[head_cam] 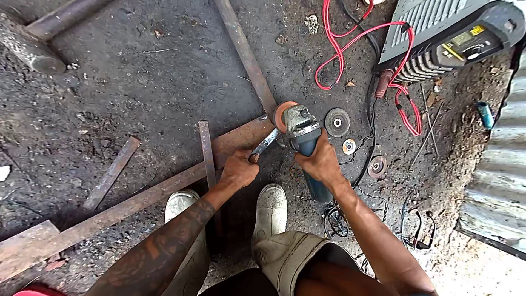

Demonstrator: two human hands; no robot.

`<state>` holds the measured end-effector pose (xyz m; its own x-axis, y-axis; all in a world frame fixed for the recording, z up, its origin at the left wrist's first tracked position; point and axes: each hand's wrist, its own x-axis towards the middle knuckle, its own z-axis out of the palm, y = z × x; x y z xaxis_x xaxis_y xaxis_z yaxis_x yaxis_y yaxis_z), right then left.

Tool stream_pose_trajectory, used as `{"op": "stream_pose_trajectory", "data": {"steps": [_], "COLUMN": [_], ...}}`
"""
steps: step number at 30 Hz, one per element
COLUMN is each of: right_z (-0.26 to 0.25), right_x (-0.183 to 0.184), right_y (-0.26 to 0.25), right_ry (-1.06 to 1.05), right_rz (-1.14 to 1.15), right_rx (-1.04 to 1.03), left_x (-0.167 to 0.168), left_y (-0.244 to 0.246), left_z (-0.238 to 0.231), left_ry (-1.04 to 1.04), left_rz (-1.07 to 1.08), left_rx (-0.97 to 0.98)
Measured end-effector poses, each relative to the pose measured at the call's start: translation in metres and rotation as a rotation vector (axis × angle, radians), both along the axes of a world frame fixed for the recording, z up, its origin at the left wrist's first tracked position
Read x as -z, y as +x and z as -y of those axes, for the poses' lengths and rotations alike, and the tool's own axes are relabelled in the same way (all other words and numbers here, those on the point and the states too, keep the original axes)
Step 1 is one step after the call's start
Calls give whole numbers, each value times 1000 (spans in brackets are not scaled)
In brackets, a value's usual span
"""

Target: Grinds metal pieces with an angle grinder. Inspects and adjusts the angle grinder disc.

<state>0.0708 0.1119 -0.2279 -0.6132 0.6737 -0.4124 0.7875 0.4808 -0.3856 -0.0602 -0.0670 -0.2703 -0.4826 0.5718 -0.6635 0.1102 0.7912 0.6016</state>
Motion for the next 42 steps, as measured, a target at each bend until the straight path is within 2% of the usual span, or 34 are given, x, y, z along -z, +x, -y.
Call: {"op": "stream_pose_trajectory", "data": {"steps": [5, 10, 15, 20, 26, 29, 31, 34, 38, 42], "right_z": [15, -3, 5, -6, 12, -3, -20, -37, -44, -47], "right_x": [-7, -1, -8, -3, -10, -3, -5, -14, -26, -23], "right_y": [3, -8, -5, -9, -2, -7, -6, 9, 31, 54], "right_ry": [-36, 6, -45, -16, -64, -24, -9, -80, -128, -160], "right_rz": [24, 13, 28, 18, 37, 27, -28, -208, -394, -491], "right_rx": [-92, -21, -84, -18, -70, -5, 40, 136, 267, 354], "left_x": [-8, -7, -11, -9, -10, -6, -8, -12, -52, -82], "left_y": [3, 7, 5, 7, 6, 9, 6, 3, 2, 4], "left_z": [-3, -1, -3, -1, -2, 1, 1, 4, -7, -23], "left_ry": [-61, -76, -113, -104, -143, -94, -36, 56, 70, 44], "left_rz": [-65, -88, -89, -104, -126, -120, -61, 161, 457, 561], "left_rx": [44, 49, 57, 68, 117, 86, 63, -100, -312, -346]}}
